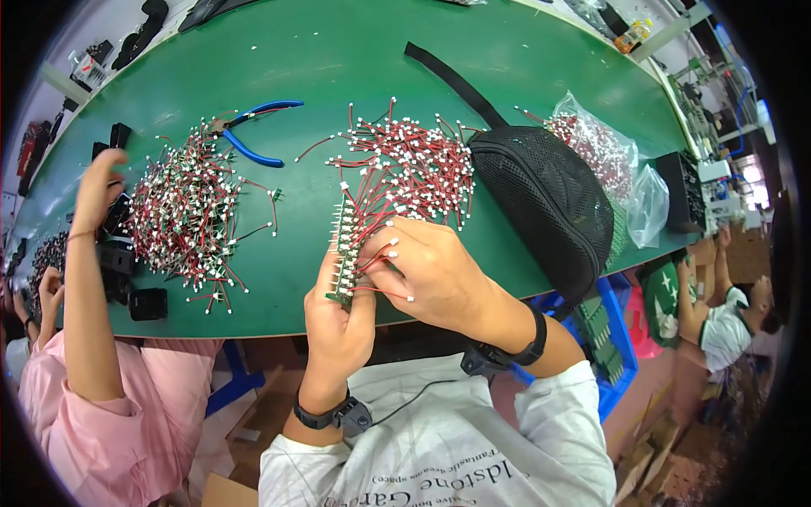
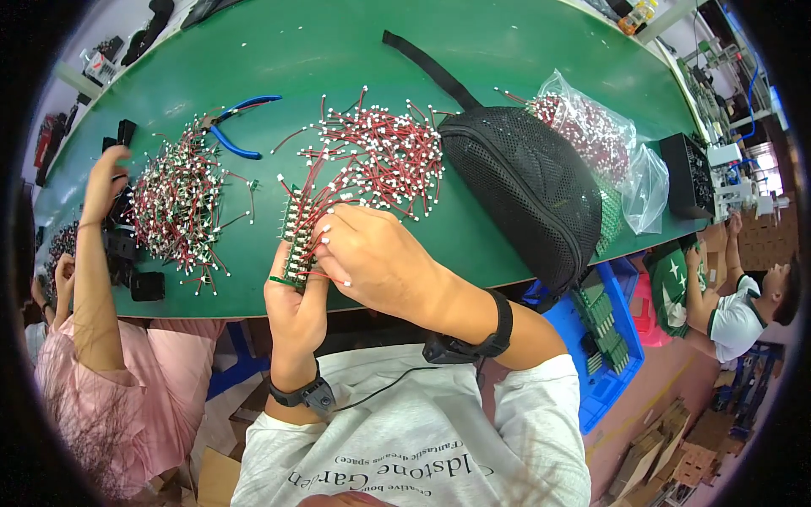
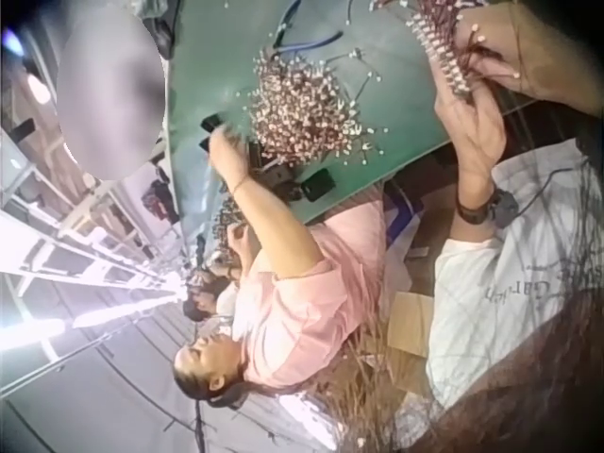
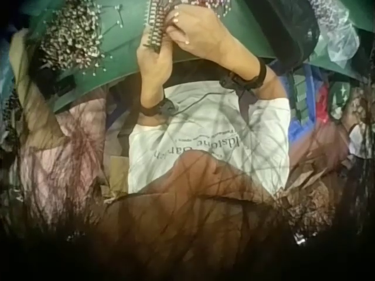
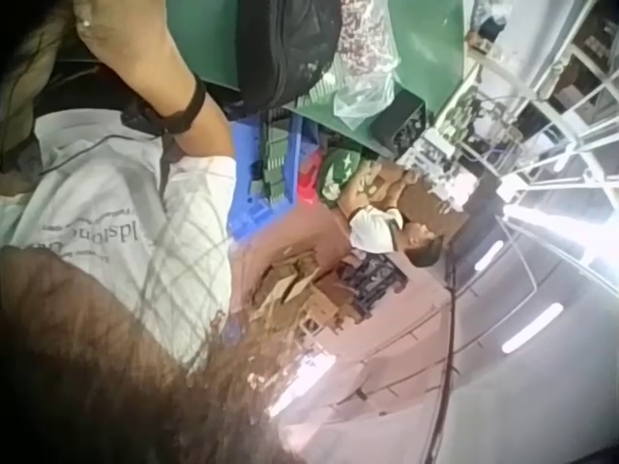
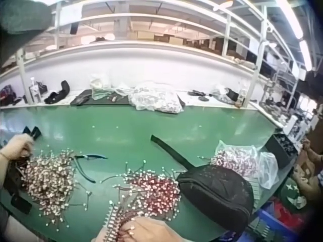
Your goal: The person picks up a circuit board and inserts small wires into it one at a time. After filling the board, they place it into a blue bin and retrieve a new circuit board to continue the process.
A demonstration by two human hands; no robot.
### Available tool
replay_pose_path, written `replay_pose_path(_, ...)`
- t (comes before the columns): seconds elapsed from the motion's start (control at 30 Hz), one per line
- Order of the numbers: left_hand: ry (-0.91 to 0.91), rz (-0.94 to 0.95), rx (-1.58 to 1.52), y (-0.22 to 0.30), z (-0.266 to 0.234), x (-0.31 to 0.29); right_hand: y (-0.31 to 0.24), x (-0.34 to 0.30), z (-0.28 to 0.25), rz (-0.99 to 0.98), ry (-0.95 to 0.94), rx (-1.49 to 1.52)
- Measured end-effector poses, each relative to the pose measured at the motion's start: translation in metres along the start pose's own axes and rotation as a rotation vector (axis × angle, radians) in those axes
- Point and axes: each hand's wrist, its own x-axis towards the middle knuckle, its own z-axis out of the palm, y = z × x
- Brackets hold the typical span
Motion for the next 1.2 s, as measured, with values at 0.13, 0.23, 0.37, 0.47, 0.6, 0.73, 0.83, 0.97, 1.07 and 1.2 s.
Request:
replay_pose_path(0.13,-0.014,-0.047,-0.036,-0.001,-0.003,-0.002,0.000,0.000,0.002,0.017,-0.002,-0.020)
replay_pose_path(0.23,0.065,-0.120,-0.226,0.006,-0.002,0.000,0.004,0.005,-0.009,-0.022,0.043,0.002)
replay_pose_path(0.37,0.347,-0.088,-0.379,-0.005,-0.024,0.003,0.019,0.002,-0.045,-0.013,0.075,-0.127)
replay_pose_path(0.47,0.389,-0.094,-0.402,-0.010,-0.036,0.003,0.039,-0.017,-0.041,0.029,-0.098,-0.165)
replay_pose_path(0.6,0.389,-0.103,-0.428,-0.010,-0.032,0.002,0.040,-0.026,-0.031,0.058,-0.249,-0.155)
replay_pose_path(0.73,0.354,-0.069,-0.441,-0.013,-0.033,0.000,0.048,-0.022,-0.018,-0.077,-0.226,-0.197)
replay_pose_path(0.83,0.354,-0.097,-0.460,-0.010,-0.030,-0.001,0.043,-0.014,-0.017,-0.128,-0.160,-0.099)
replay_pose_path(0.97,0.334,-0.114,-0.443,-0.004,-0.016,0.002,0.011,0.001,-0.020,0.077,-0.039,0.188)
replay_pose_path(1.07,0.309,-0.103,-0.420,-0.004,-0.013,0.004,-0.005,0.009,-0.007,0.118,-0.026,0.254)
replay_pose_path(1.2,0.307,-0.104,-0.387,-0.004,-0.011,0.008,-0.009,0.008,-0.004,0.154,-0.063,0.292)
